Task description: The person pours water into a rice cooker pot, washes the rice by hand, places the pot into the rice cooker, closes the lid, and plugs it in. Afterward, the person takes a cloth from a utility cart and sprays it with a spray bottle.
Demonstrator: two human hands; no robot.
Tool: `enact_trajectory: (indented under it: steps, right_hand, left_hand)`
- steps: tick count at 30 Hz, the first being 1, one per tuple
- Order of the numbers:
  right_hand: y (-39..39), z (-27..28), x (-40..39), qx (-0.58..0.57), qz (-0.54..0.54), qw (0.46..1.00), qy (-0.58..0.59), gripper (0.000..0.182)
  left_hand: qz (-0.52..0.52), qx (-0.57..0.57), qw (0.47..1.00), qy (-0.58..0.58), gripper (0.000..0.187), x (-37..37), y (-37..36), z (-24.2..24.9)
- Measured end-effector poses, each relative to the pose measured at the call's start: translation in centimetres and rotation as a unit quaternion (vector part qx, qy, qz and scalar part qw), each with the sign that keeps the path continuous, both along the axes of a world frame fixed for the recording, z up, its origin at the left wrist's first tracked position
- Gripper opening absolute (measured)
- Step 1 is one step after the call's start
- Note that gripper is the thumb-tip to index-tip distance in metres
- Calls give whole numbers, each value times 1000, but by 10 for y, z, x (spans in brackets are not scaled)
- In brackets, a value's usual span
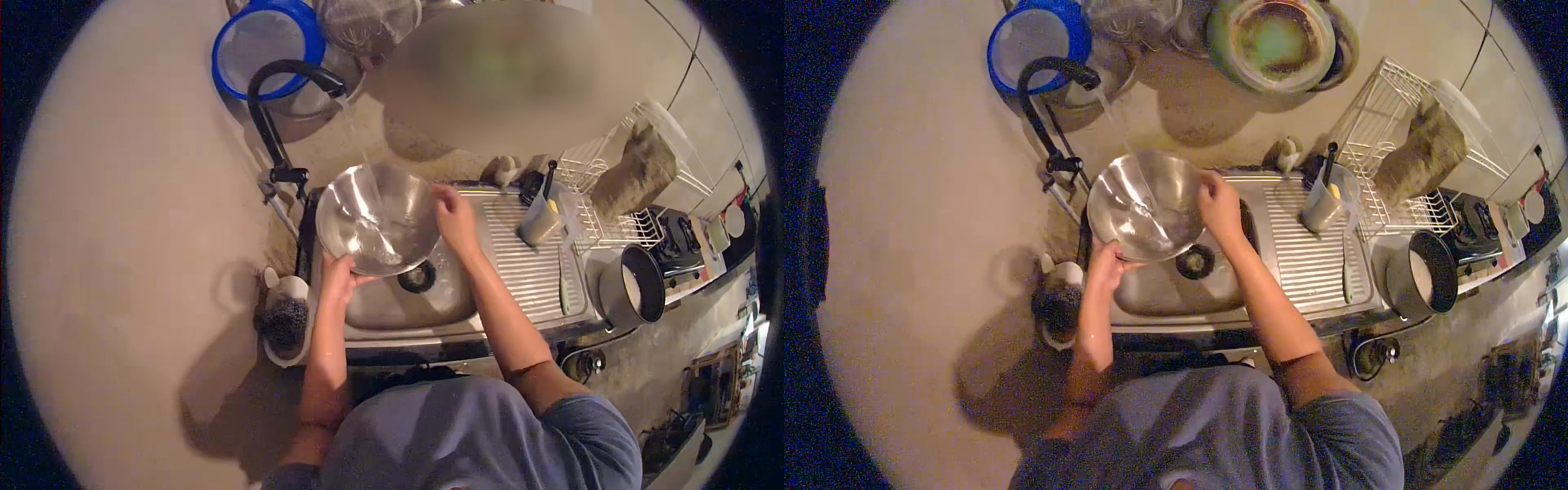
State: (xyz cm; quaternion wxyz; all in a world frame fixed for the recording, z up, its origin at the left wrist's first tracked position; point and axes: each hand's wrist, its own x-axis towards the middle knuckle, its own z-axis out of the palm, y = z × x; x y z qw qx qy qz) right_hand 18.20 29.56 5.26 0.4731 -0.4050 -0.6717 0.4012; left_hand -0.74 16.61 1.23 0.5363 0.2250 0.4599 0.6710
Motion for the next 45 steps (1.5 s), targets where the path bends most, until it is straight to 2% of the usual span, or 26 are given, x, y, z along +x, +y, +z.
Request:
enact_trajectory:
  steps: [2,6,9,10,12,13,17,19,20,21,23,25,26,27,28,30,31,33,34,36,38,39,41,42,44,45]
  right_hand:
    - [22,3,-21,-202,163,956,138,29]
    - [33,23,-70,-306,250,889,233,24]
    - [38,19,-90,-158,215,956,123,19]
    - [27,29,-86,-70,162,984,17,19]
    - [0,41,-67,106,44,974,-196,18]
    - [0,32,-59,132,8,964,-230,21]
    - [-29,-12,-6,73,-143,966,-204,23]
    - [-43,-24,28,-16,-124,965,-232,23]
    - [-46,-48,48,63,-128,970,-199,21]
    - [-52,-52,68,16,-114,959,-258,21]
    - [-75,-40,110,-55,-95,966,-233,22]
    - [-86,-32,168,-82,14,962,-259,31]
    - [-99,-13,194,-171,65,942,-280,36]
    - [-112,6,217,-284,103,929,-215,38]
    - [-124,12,245,-314,132,927,-158,39]
    - [-151,26,292,-388,135,912,12,39]
    - [-160,6,328,-408,151,888,150,40]
    - [-188,-83,408,-394,117,826,386,37]
    - [-205,-131,426,-377,78,773,504,36]
    - [-256,-218,436,-430,-337,659,518,30]
    - [-321,-282,441,-505,-479,618,366,27]
    - [-356,-308,442,-558,-488,614,270,26]
    - [-414,-344,446,-662,-393,637,23,24]
    - [-437,-357,449,-690,-304,645,-120,24]
    - [-459,-380,457,-674,-148,656,-304,24]
    - [-458,-384,461,-644,-96,666,-365,24]
  left_hand:
    - [-2,-8,999,-41,63,-1,-5,-9]
    - [-46,-40,995,-75,56,4,-16,-5]
    - [-33,-69,992,-98,44,2,-18,-20]
    - [-38,-76,989,-117,41,-2,-18,-31]
    - [-61,-69,984,-152,36,-12,-18,-45]
    - [-79,-56,981,-169,34,-17,-19,-48]
    - [-77,-99,966,-227,43,-20,-28,-27]
    - [-85,-94,971,-204,46,-20,-25,-33]
    - [-88,-92,973,-194,47,-20,-26,-37]
    - [-103,-95,975,-175,49,-20,-25,-38]
    - [-101,-85,966,-224,45,-18,-23,-42]
    - [-119,-94,947,-282,48,-18,-20,-48]
    - [-111,-68,958,-257,51,-16,-21,-50]
    - [-116,-95,945,-292,49,-18,-19,-51]
    - [-124,-122,930,-325,48,-18,-16,-50]
    - [-93,-86,967,-219,36,-5,-16,-42]
    - [-138,-21,985,97,26,7,-27,-27]
    - [-147,-12,895,420,12,28,-37,-1]
    - [-124,-84,885,441,9,32,-35,4]
    - [-125,-106,875,455,21,5,-22,-48]
    - [-105,-110,955,253,22,-15,-15,-81]
    - [-77,-94,992,32,13,-20,-13,-90]
    - [-16,-71,997,-5,11,-4,-18,-91]
    - [10,-69,982,178,13,13,-24,-74]
    - [9,-53,969,240,19,25,-26,-80]
    - [-16,-39,991,123,21,14,-21,-93]
